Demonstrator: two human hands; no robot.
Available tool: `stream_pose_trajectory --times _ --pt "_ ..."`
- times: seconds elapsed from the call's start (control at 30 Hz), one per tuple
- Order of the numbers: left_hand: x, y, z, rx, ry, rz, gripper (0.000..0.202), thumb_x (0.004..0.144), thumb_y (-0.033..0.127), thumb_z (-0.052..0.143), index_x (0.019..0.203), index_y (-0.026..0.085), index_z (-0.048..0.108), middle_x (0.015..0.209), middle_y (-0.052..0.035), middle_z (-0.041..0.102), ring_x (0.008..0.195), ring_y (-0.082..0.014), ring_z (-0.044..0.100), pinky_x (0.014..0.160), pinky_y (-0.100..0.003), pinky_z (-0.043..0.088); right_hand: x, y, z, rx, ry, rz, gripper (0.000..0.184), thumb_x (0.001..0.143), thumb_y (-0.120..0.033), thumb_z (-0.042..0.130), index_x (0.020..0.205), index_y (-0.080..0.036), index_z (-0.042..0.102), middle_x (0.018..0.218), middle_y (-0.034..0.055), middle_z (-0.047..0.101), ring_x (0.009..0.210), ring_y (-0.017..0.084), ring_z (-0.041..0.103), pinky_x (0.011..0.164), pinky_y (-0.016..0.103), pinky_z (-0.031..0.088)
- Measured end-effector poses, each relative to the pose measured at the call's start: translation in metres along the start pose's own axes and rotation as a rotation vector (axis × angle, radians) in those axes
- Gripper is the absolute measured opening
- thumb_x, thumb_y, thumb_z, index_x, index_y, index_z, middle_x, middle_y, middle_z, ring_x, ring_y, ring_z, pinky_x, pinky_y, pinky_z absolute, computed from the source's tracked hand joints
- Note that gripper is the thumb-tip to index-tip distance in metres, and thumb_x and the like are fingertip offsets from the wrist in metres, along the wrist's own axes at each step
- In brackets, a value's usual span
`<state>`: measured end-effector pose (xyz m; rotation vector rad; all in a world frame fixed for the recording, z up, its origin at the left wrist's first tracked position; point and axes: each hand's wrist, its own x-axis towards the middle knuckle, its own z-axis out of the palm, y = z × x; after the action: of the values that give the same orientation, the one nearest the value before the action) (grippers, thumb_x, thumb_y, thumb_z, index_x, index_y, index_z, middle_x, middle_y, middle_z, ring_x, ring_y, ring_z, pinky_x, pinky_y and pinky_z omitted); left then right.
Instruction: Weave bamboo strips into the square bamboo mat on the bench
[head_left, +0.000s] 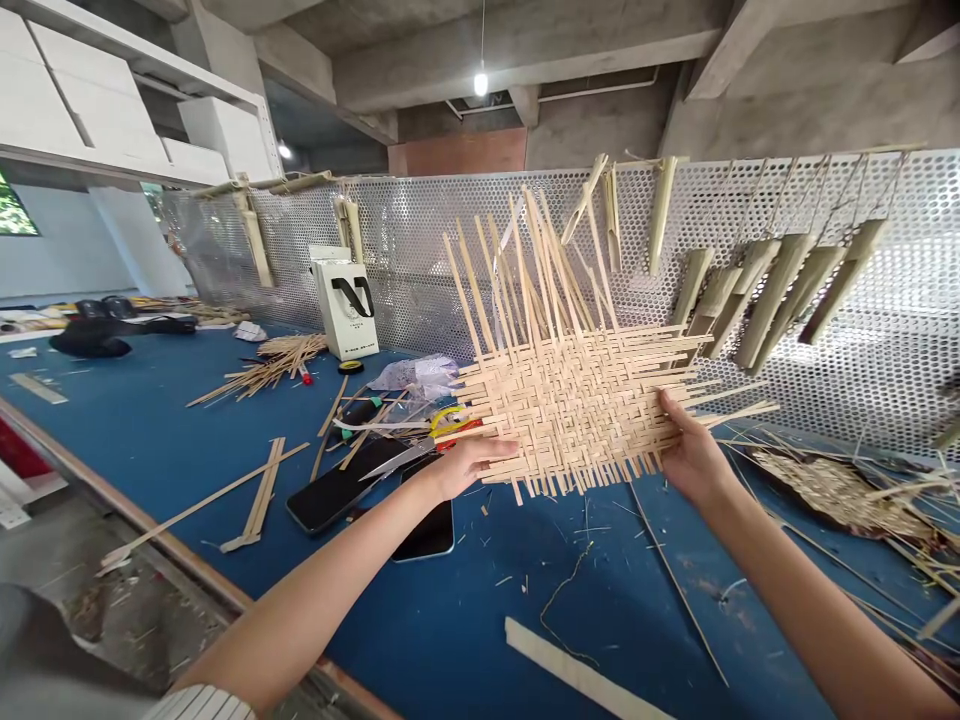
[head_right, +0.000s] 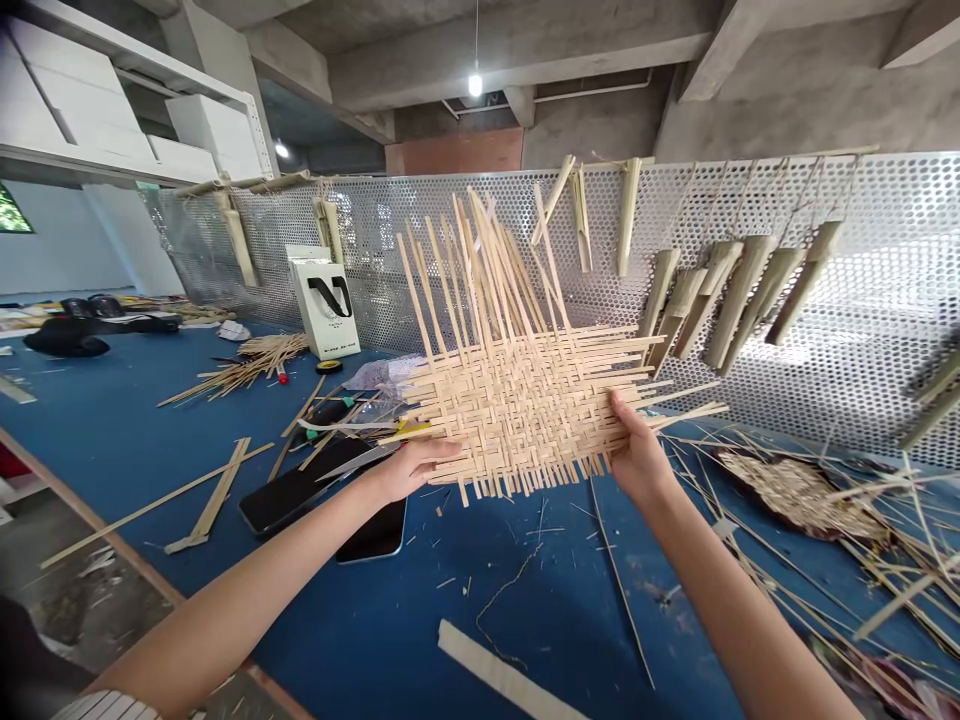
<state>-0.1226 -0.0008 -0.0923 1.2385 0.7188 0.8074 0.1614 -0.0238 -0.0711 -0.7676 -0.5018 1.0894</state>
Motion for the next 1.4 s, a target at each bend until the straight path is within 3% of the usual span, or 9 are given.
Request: stream_pose_trajectory --times 0.13,0.3,0.43,0.6,0.87,1.17,1.4 --pt "0.001 -0.002 0.001 0.084 0.008 -0.078 0.035 0.06 0.038 0.074 0.091 0.023 0.069 0.125 -0.0021 0.055 0.129 -0.0263 0.033 0.109 -0.038 0.017 0.001 0.0 -0.005 -0.084 -0.067 -0.022 0.017 0.069 -0.03 0.07 0.084 -0.022 0.067 0.08 -0.0062 0.07 0.075 0.011 0.066 0.065 0.016 0.054" --pt "0.001 0.002 0.003 0.067 -0.027 -0.061 0.039 0.058 0.037 0.076 0.093 0.023 0.068 0.125 -0.0022 0.055 0.127 -0.0247 0.037 0.108 -0.034 0.024 -0.002 -0.008 -0.012 -0.4 -0.273 0.073 0.031 0.06 -0.029 0.076 0.087 -0.019 0.069 0.085 0.0027 0.071 0.083 0.024 0.066 0.069 0.03 0.056" --pt "0.002 0.0 0.002 0.101 -0.044 -0.075 0.04 0.058 0.037 0.076 0.093 0.021 0.068 0.124 -0.004 0.056 0.125 -0.0251 0.039 0.108 -0.035 0.025 -0.001 -0.009 -0.017 -0.543 -0.299 0.078 0.026 0.055 -0.024 0.079 0.08 -0.018 0.07 0.085 0.0039 0.071 0.085 0.023 0.066 0.068 0.025 0.056" --pt "0.002 -0.004 0.001 0.178 -0.059 -0.137 0.034 0.061 0.04 0.072 0.09 0.022 0.07 0.123 -0.0028 0.056 0.127 -0.025 0.036 0.109 -0.035 0.022 0.004 -0.006 -0.02 -0.534 -0.297 -0.025 0.027 0.054 -0.023 0.081 0.077 -0.018 0.07 0.085 0.0033 0.071 0.084 0.023 0.066 0.065 0.024 0.057" --pt "0.003 -0.006 0.005 0.15 -0.009 -0.104 0.041 0.061 0.039 0.073 0.097 0.02 0.067 0.123 -0.0047 0.056 0.126 -0.0246 0.037 0.11 -0.035 0.021 0.001 -0.009 -0.016 -0.569 -0.297 -0.121 0.022 0.054 -0.024 0.081 0.073 -0.019 0.071 0.083 0.0028 0.071 0.084 0.024 0.066 0.067 0.026 0.057" --pt "0.007 -0.007 0.003 0.069 0.047 -0.083 0.039 0.057 0.034 0.077 0.091 0.017 0.069 0.122 -0.0078 0.057 0.127 -0.0273 0.035 0.11 -0.038 0.02 0.002 -0.014 -0.019 -0.526 -0.293 -0.019 0.026 0.05 -0.025 0.082 0.072 -0.015 0.071 0.082 0.0046 0.071 0.089 0.021 0.064 0.076 0.021 0.053" --pt "0.009 -0.009 0.004 -0.022 -0.012 0.038 0.037 0.058 0.027 0.077 0.093 0.021 0.068 0.114 -0.003 0.063 0.117 -0.0241 0.049 0.103 -0.034 0.034 -0.004 -0.016 -0.014 -0.475 -0.304 -0.004 0.021 0.054 -0.017 0.078 0.073 -0.016 0.069 0.08 0.0037 0.071 0.084 0.02 0.065 0.07 0.022 0.054"
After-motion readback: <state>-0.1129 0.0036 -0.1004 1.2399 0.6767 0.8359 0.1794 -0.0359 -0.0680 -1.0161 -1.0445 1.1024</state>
